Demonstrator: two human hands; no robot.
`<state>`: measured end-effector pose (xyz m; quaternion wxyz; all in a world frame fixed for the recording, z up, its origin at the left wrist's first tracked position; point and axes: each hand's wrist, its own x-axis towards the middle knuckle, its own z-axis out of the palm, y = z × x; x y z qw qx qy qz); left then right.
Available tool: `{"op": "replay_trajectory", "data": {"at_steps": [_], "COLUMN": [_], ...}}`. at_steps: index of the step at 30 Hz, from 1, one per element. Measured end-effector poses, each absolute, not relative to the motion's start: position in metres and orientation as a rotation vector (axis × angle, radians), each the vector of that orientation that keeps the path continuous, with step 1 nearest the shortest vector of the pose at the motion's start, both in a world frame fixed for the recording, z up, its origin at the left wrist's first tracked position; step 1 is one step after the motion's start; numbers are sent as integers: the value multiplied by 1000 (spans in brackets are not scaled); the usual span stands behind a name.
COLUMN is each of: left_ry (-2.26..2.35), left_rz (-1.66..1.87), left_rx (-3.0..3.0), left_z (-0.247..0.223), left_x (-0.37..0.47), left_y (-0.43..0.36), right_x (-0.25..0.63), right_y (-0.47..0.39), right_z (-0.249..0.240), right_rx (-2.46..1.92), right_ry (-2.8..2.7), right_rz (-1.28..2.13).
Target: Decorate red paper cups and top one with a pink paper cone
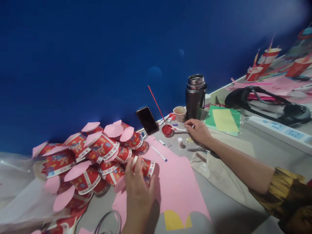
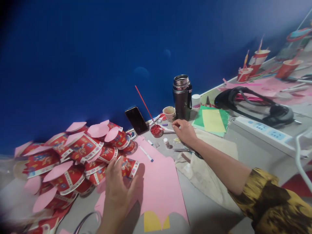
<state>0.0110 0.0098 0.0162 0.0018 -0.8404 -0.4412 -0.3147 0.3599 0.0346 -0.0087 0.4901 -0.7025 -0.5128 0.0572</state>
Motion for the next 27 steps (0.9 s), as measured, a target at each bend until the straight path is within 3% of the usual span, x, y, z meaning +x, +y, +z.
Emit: {"op": "replay_trajectory", "data": {"at_steps": [5,11,18,22,27], "left_ry": [-1612,-1708,-1570,-1606,-1640], "left_rz": [-1205,-1903,-2257,-2270,-1874], "left_rx": [-2634,-2843,-3182,-3157,-3345], "left_z": [28,49,55,40,39], "left_x": [5,6,14,21,14], "left_y": [6,-10,-12,-12,-11], "right_x": [360,332,277,265,260], "right_y": [35,10,-34,-35,-31], "right_z": [-7,30,52,37,24], "right_rx": [-1679,-1514,-942,-927,-1022], "right_ry": [-1227,-1208,-1684,-1703,-1875], "right_rz": [135,76,950,1035,638]}}
